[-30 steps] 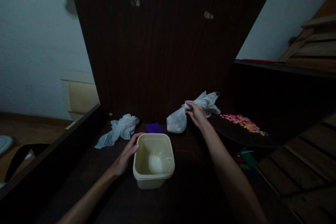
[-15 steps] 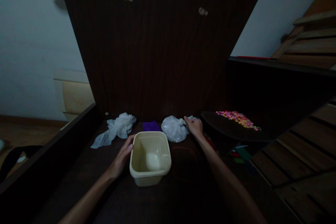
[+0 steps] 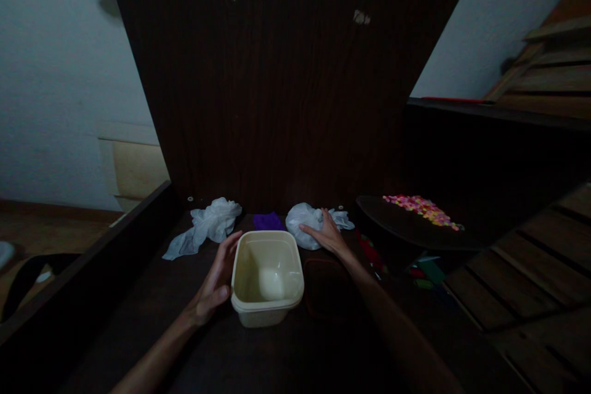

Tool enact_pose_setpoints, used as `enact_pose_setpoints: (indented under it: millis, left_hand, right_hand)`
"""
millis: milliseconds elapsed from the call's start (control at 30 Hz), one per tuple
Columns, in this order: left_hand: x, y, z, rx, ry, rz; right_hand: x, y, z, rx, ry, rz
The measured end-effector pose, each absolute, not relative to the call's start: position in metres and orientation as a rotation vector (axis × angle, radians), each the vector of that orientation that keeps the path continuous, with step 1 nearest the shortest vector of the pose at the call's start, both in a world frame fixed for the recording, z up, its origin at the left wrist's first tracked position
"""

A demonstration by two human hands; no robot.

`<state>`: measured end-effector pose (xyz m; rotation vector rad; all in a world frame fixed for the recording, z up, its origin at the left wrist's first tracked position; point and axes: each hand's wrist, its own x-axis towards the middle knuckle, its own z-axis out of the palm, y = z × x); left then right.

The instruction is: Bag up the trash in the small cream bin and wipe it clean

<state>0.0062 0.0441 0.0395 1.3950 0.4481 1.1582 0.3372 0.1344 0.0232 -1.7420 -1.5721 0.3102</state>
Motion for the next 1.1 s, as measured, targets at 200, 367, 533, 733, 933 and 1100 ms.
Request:
enact_pose_setpoints:
  millis: [200, 367, 533, 733, 933, 1100]
  left_hand:
    - [0.005, 0.037, 0.04, 1.446, 0.422, 1.111]
    - [0.004, 0.036, 0.041, 1.48, 0.439, 1.079]
    - [0.002, 0.036, 0.045, 1.529, 0.458, 1.059]
    - [-0.001, 0.036, 0.043, 1.556, 0.449, 1.062]
    - [0.001, 0.038, 0.043, 1.61, 0.423, 1.058]
    - [0.005, 0.041, 0.037, 1.636, 0.45, 1.083]
  right_hand:
    - [0.338, 0.141, 0.011, -1.705, -1.599, 0.369]
    - [0.342, 0.143, 0.004, -1.696, -1.592, 0.39]
    - [0.345, 0.143, 0.001, -1.708, -1.572, 0.399]
    - [0.345, 0.139, 0.009, -1.706, -1.531, 0.402]
    - [0.335, 0.127, 0.029, -1.653, -1.413, 0.326]
    - [0.313, 0.094, 0.045, -1.503, -1.429, 0.352]
